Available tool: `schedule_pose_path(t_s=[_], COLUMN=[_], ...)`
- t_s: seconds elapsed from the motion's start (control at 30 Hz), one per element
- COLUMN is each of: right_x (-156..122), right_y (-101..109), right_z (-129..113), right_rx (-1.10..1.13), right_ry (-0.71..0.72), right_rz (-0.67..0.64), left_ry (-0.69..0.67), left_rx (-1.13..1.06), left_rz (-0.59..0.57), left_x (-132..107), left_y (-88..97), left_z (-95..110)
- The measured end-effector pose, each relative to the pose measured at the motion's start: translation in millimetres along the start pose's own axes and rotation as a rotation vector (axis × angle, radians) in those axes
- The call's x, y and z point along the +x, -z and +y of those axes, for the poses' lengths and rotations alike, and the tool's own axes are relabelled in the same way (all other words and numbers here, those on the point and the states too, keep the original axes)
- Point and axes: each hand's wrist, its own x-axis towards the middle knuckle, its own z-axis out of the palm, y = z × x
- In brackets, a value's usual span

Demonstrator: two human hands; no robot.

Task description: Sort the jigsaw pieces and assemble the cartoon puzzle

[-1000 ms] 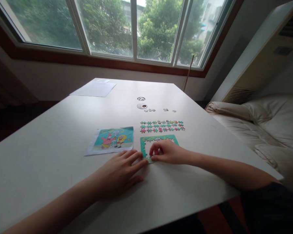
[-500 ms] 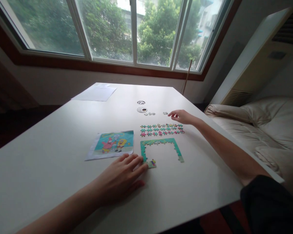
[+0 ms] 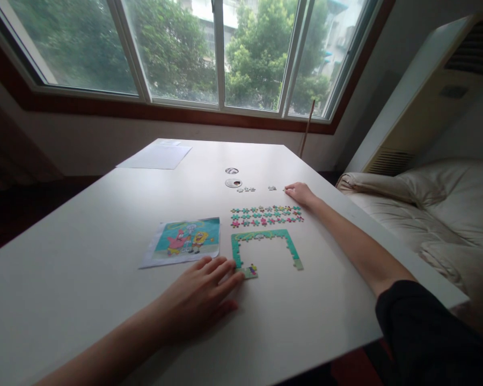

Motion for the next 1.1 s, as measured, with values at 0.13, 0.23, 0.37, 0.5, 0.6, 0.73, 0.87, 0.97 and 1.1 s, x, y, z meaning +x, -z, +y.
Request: schedule_pose_path(t_s=[0.13,0.23,0.37,0.5,0.6,0.73,0.87,0.97,1.1], right_x=[4,5,-8,-49,-96,-153,-178,-179,-177], right_y=[5,13,24,35,44,52,46,39,36], right_z=[-3,-7,-21,-56,-89,-122,-130,-128,-127], right_rx=[0.037,0.074,0.152,0.260,0.467,0.564,0.602,0.631,0.656], right_ry=[-0.048,-0.059,0.019,0.192,0.432,0.550,0.537,0.484,0.443], right_rz=[0.000,-0.007,0.008,-0.046,-0.199,-0.389,-0.483,-0.521,-0.571], left_ry=[0.003,0.002,0.000,0.005,0.020,0.013,0.010,0.011,0.005], left_rx=[0.002,0.001,0.010,0.032,0.033,0.018,0.009,0.002,-0.005], left_rz=[0.001,-0.001,0.002,0.029,0.031,0.028,0.002,-0.008,-0.001], left_x=[0,0,-1,0,1,4,5,5,5], left_y=[-0.1,-0.8,-1.5,-2.3,-2.7,-2.0,0.0,1.1,1.0], left_z=[0,-1,-1,-1,1,4,7,7,6])
